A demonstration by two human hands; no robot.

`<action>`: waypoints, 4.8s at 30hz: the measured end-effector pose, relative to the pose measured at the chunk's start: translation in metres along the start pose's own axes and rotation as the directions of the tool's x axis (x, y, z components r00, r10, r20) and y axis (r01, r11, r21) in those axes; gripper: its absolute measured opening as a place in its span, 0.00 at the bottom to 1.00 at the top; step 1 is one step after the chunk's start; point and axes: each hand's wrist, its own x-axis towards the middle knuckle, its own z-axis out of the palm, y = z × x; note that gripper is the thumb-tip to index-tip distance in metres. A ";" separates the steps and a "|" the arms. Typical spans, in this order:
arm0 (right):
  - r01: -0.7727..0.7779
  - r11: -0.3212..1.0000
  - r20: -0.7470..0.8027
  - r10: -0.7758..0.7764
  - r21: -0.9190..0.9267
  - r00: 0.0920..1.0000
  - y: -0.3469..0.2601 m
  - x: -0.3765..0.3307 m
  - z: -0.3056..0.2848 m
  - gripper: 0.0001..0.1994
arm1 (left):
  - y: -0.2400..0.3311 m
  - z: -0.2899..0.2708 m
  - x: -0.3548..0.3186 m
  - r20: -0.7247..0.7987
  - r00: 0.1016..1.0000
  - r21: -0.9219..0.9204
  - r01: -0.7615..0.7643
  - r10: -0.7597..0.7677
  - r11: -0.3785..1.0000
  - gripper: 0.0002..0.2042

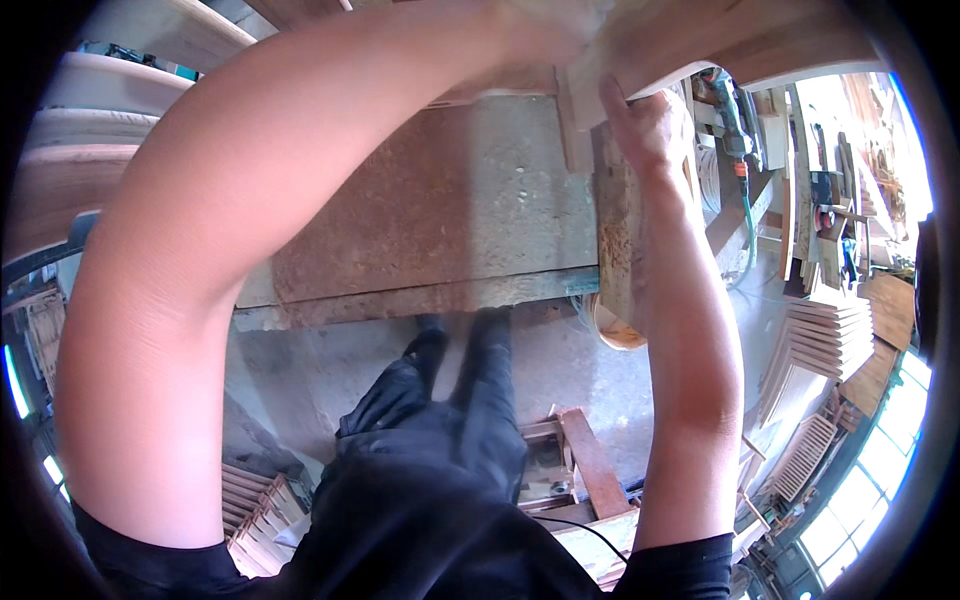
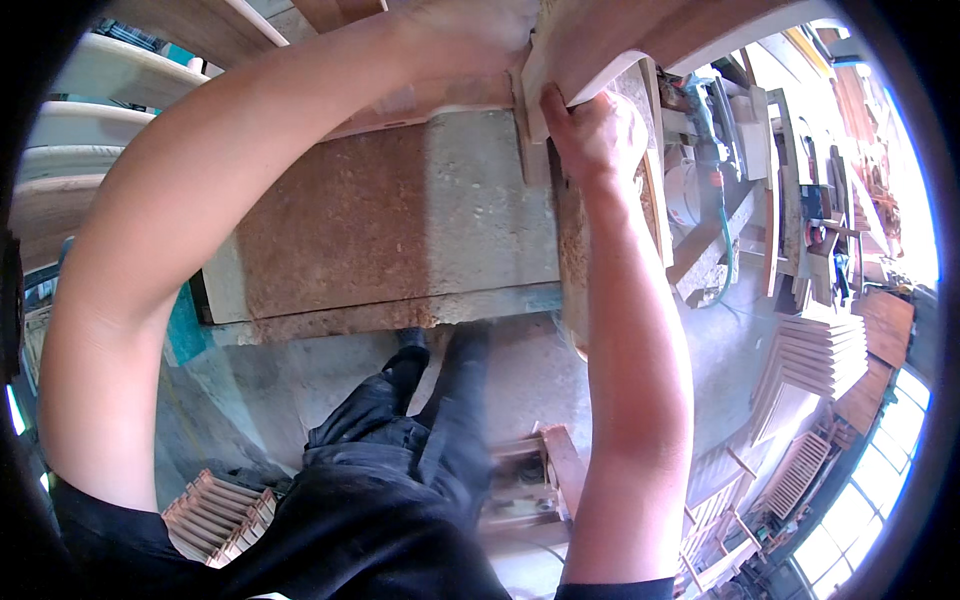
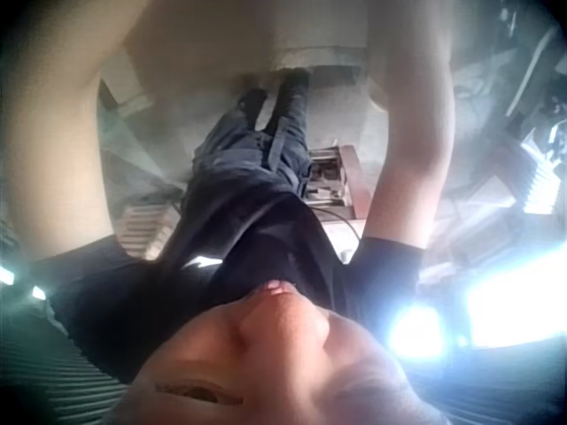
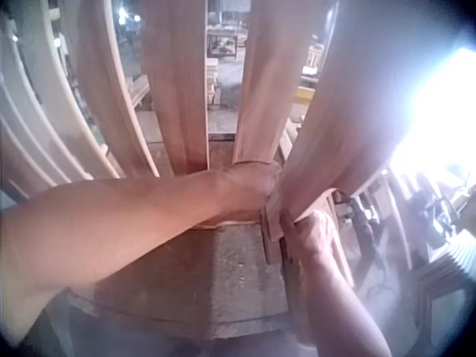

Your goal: The person uses a cordless drill to fasten a wooden piece to a workbench, then assembles a wooden chair frame by inserting slats and using a mallet to secure joints. The person adjusts the chair on the bench and continues fitting components together.

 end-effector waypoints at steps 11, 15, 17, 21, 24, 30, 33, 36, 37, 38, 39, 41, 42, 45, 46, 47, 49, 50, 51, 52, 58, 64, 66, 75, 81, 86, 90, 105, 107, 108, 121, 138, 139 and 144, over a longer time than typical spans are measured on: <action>-0.032 0.998 -0.013 0.032 -0.050 0.999 0.000 0.003 0.006 0.24 | 0.004 -0.022 -0.002 0.136 0.909 -0.948 0.004 -0.395 -0.318 0.14; 0.008 0.996 -0.013 -0.009 -0.088 1.000 -0.003 0.007 0.008 0.25 | -0.002 0.010 -0.002 0.021 0.963 -0.866 0.152 -0.270 0.476 0.13; 0.010 0.998 -0.031 -0.012 -0.064 0.999 0.000 0.006 0.009 0.25 | -0.002 0.013 -0.002 -0.042 0.998 0.079 0.038 -0.035 0.996 0.13; -0.009 0.999 -0.019 0.008 -0.042 1.000 -0.006 0.005 0.007 0.24 | -0.002 -0.019 -0.017 0.064 0.998 0.220 -0.040 0.026 0.975 0.12; 0.010 0.997 -0.017 -0.011 -0.076 1.000 -0.001 0.004 0.008 0.24 | 0.003 0.004 -0.004 0.130 0.991 0.196 -0.014 -0.012 0.980 0.12; 0.030 0.996 -0.020 -0.032 -0.084 0.999 -0.009 0.002 0.004 0.22 | 0.001 0.026 0.000 -0.010 0.995 -0.029 0.098 -0.099 0.995 0.09; 0.026 0.998 -0.025 -0.028 -0.063 0.999 -0.007 0.003 0.007 0.23 | 0.002 0.033 -0.001 -0.225 0.959 -0.245 0.115 -0.172 0.963 0.09; -0.020 0.999 -0.044 0.018 -0.040 0.999 -0.011 0.001 0.005 0.25 | 0.005 0.030 -0.004 0.016 0.960 -0.269 0.272 -0.278 0.924 0.08; -0.043 0.997 -0.037 0.041 -0.062 0.998 -0.012 0.001 0.004 0.26 | 0.011 0.019 -0.005 0.140 0.889 -0.501 0.443 -0.436 0.743 0.10; -0.064 0.995 -0.029 0.062 -0.082 0.998 -0.010 0.001 0.003 0.28 | 0.024 0.010 -0.012 0.048 0.844 -0.589 0.456 -0.534 0.668 0.11; -0.075 0.992 -0.021 0.073 -0.098 0.997 -0.013 0.002 0.001 0.29 | 0.036 0.001 -0.021 -0.046 0.778 -0.672 0.440 -0.626 0.596 0.11; -0.142 0.976 0.096 0.159 -0.167 0.983 -0.001 0.011 0.007 0.30 | 0.060 -0.018 -0.037 -0.197 0.881 -0.438 0.314 -0.431 0.842 0.05; -0.186 0.959 0.160 0.223 -0.215 0.962 -0.003 0.013 0.004 0.33 | 0.087 -0.027 -0.053 -0.456 0.710 -0.417 0.362 -0.536 0.834 0.06; -0.116 0.986 0.014 0.119 -0.118 0.993 0.012 0.004 0.004 0.34 | 0.145 -0.072 -0.126 -0.048 0.668 -0.748 0.468 -0.742 0.470 0.11; -0.153 0.985 0.007 0.154 -0.086 0.988 0.012 0.005 0.005 0.34 | 0.166 -0.072 -0.162 0.022 0.611 -0.728 0.552 -0.791 0.407 0.14; -0.140 0.985 0.035 0.144 -0.097 0.989 0.019 0.007 0.009 0.33 | 0.182 -0.072 -0.202 0.144 0.503 -0.707 0.655 -0.852 0.267 0.13; -0.148 0.989 0.003 0.148 -0.019 0.989 -0.005 0.001 0.006 0.32 | 0.215 -0.079 -0.283 0.369 0.140 -0.599 0.792 -0.919 -0.120 0.11; -0.147 0.989 -0.006 0.147 -0.029 0.989 -0.005 0.001 0.005 0.33 | 0.220 -0.083 -0.324 0.359 -0.011 -0.453 0.872 -0.933 -0.185 0.09; -0.144 0.989 -0.009 0.144 -0.039 0.990 -0.001 0.002 0.006 0.33 | 0.220 -0.091 -0.365 0.302 -0.122 -0.384 0.892 -0.945 -0.238 0.10; -0.144 0.990 -0.006 0.143 -0.011 0.990 -0.001 0.001 0.007 0.34 | 0.225 -0.094 -0.405 0.189 -0.221 -0.267 0.926 -0.957 -0.267 0.12; -0.149 0.959 -0.213 0.202 0.240 0.956 -0.013 -0.003 0.003 0.29 | 0.200 -0.093 -0.543 0.268 -0.357 0.048 0.933 -0.895 -0.358 0.48; 0.018 0.781 -0.032 0.003 0.625 0.999 -0.153 -0.113 0.092 0.10 | 0.178 -0.062 -0.549 0.504 -0.306 -0.122 0.900 -0.808 -0.417 0.50; 0.040 0.919 0.249 -0.148 0.393 0.957 -0.243 -0.135 0.140 0.10 | 0.177 -0.058 -0.557 0.397 -0.184 -0.147 0.954 -0.899 -0.260 0.46; 0.076 0.407 0.060 -0.311 0.910 0.948 -0.471 -0.082 0.279 0.32 | 0.160 -0.061 -0.555 0.590 -0.278 0.056 0.951 -0.758 -0.305 0.50; -0.097 0.214 0.146 -0.223 0.972 0.964 -0.461 -0.065 0.329 0.24 | 0.147 -0.046 -0.553 0.612 -0.314 0.046 0.931 -0.726 -0.363 0.51; -0.030 0.210 0.059 -0.134 0.977 0.989 -0.489 -0.068 0.312 0.32 | 0.158 -0.026 -0.563 0.537 -0.356 0.125 0.930 -0.765 -0.345 0.42; -0.013 0.287 0.043 -0.098 0.958 0.994 -0.483 -0.065 0.323 0.32 | 0.160 -0.020 -0.565 0.571 -0.417 0.113 0.893 -0.707 -0.435 0.38; 0.020 0.349 0.018 -0.106 0.937 0.994 -0.484 -0.063 0.316 0.30 | 0.156 -0.037 -0.554 0.504 -0.324 0.071 0.939 -0.801 -0.336 0.43; -0.014 0.356 0.045 -0.078 0.934 0.996 -0.483 -0.062 0.318 0.29 | 0.151 -0.039 -0.553 0.417 -0.304 0.001 0.943 -0.857 -0.334 0.46; -0.029 0.336 0.063 -0.091 0.942 0.994 -0.484 -0.064 0.314 0.29 | 0.155 -0.038 -0.551 0.367 -0.303 -0.026 0.942 -0.880 -0.335 0.47; -0.047 0.260 0.084 -0.131 0.964 0.988 -0.483 -0.064 0.312 0.34 | 0.158 -0.032 -0.560 0.542 -0.366 -0.080 0.873 -0.756 -0.481 0.61; 0.051 0.334 0.001 -0.153 0.941 0.988 -0.477 -0.064 0.314 0.28 | 0.164 -0.035 -0.565 0.469 -0.151 -0.166 0.953 -0.870 -0.254 0.41; 0.150 0.421 -0.075 -0.189 0.895 0.979 -0.467 -0.060 0.317 0.28 | 0.163 -0.032 -0.563 0.453 -0.113 -0.196 0.955 -0.885 -0.222 0.41; -0.067 0.415 0.156 -0.185 0.908 0.970 -0.473 -0.065 0.308 0.30 | 0.180 -0.018 -0.583 0.531 -0.060 -0.089 0.988 -0.845 -0.127 0.43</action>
